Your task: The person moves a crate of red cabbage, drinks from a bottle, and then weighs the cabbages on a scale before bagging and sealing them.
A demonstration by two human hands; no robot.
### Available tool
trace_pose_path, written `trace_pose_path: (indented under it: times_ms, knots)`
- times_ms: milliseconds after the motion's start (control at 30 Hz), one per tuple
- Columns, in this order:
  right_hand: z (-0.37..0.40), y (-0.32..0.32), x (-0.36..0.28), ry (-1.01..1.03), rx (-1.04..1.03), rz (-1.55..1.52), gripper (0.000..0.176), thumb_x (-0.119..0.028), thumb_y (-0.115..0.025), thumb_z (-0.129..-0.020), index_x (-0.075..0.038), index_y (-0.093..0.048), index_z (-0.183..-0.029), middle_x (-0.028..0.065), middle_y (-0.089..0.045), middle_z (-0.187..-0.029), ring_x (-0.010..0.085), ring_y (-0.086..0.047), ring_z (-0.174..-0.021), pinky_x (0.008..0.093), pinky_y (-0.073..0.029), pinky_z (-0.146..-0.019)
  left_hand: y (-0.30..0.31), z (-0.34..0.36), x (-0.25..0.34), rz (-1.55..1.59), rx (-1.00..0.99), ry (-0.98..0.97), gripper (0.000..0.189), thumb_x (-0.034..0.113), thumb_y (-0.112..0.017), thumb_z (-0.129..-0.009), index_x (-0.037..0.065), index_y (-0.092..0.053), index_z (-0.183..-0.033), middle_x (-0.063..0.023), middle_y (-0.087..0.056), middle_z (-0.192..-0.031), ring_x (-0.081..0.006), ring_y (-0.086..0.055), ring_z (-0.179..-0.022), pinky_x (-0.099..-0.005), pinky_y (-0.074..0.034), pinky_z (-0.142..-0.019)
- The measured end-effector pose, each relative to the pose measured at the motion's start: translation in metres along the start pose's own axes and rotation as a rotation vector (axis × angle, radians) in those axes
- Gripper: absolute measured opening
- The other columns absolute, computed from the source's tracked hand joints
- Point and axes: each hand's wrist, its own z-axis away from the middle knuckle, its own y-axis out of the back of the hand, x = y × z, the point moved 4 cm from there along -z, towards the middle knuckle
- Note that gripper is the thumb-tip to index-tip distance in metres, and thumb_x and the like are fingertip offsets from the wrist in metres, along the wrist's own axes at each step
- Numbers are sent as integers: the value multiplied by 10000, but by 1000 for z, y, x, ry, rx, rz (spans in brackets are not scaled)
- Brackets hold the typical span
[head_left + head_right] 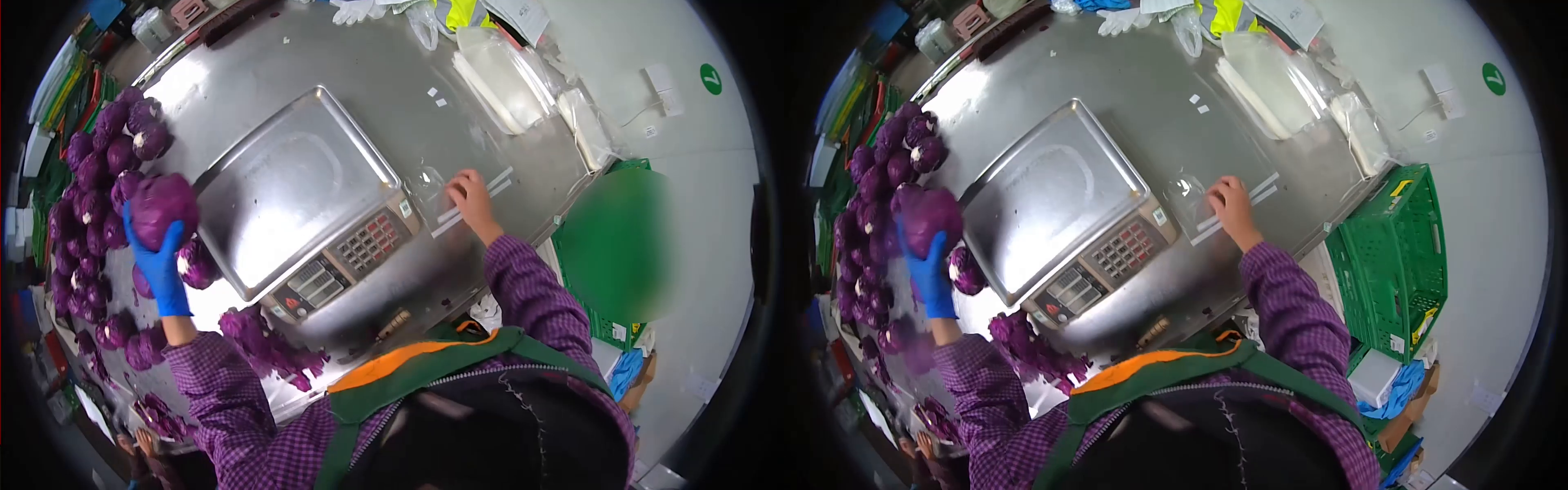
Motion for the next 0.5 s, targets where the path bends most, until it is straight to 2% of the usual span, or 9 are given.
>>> trace_pose_path:
  times_ms: [67, 200, 267, 300, 367, 400, 433, 467, 500]
  knots:
    - [-1, -9, 35, -137, -105, -106, 158, -102, -634, -812, -18, -621, -945, 98, -583, -932, 224, -571, -772, 294, -446, -711, -30, 29, 21, -211, -167, -90, 932, 84, -832, -618, 77, -338, -1408, -126, -416, -1350, -234, -452, -1200, -352, -393, -1007]
    - [-18, 41, 39, -300, -299, -415, 132, -116, -610, -842, -15, -615, -927, 60, -591, -871, 171, -548, -734, 280, -438, -698, -79, 69, 34, -164, -256, 57, 1030, 205, -870, -574, 71, -301, -1423, -161, -390, -1374, -280, -427, -1228, -387, -360, -1034]
    - [-22, 81, 24, -347, -610, -533, 119, -116, -580, -870, -10, -617, -908, 35, -600, -799, 123, -534, -711, 270, -434, -673, -100, 87, 65, -819, -127, -358, 1066, 329, -875, -560, 73, -300, -1421, -221, -320, -1420, -354, -360, -1280, -429, -312, -1064]
    - [-23, 98, 22, -338, -706, -527, 140, -132, -569, -878, -1, -614, -900, 33, -604, -746, 109, -531, -696, 265, -431, -652, -120, 98, 69, -825, -126, -364, 1066, 329, -875, -560, 73, -300, -1421, -221, -320, -1420, -354, -360, -1280, -429, -312, -1064]
    - [-21, 134, 8, -263, -761, -545, 147, -139, -574, -875, 0, -611, -902, 36, -606, -751, 108, -532, -694, 265, -432, -650, -190, 148, 90, -610, -229, -723, 1054, 431, -845, -531, 84, -356, -1397, -240, -264, -1450, -405, -250, -1341, -496, -220, -1094]
    - [-16, 149, -1, -190, -817, -554, 154, -146, -579, -872, 2, -608, -905, 39, -608, -756, 108, -534, -693, 266, -433, -648, -238, 175, 130, -548, -422, -563, 1001, 436, -824, -574, 117, -361, -1402, -214, -276, -1455, -385, -234, -1357, -512, -197, -1097]
    - [-6, 162, -10, -148, -825, -574, 165, -156, -580, -873, 7, -607, -872, 29, -590, -715, 107, -512, -660, 272, -426, -624, -273, 203, 144, -645, -644, -653, 1000, 394, -840, -566, 105, -369, -1398, -194, -228, -1487, -386, -151, -1394, -492, -127, -1120]
    - [4, 177, -17, -182, -858, -503, 187, -138, -612, -841, 4, -593, -961, 52, -607, -815, 126, -543, -755, 274, -443, -702, -303, 219, 162, -677, -654, -656, 736, 337, -800, -649, 121, -514, -1291, -130, -458, -1360, -324, -371, -1305, -499, -157, -1110]
    - [10, 188, -28, -178, -921, -433, 278, -120, -643, -808, 2, -578, -1050, 75, -624, -916, 145, -573, -850, 277, -460, -780, -322, 229, 145, -523, -713, -576, 569, 298, -767, -688, 133, -578, -1198, -93, -560, -1191, -295, -487, -1154, -503, -199, -1092]
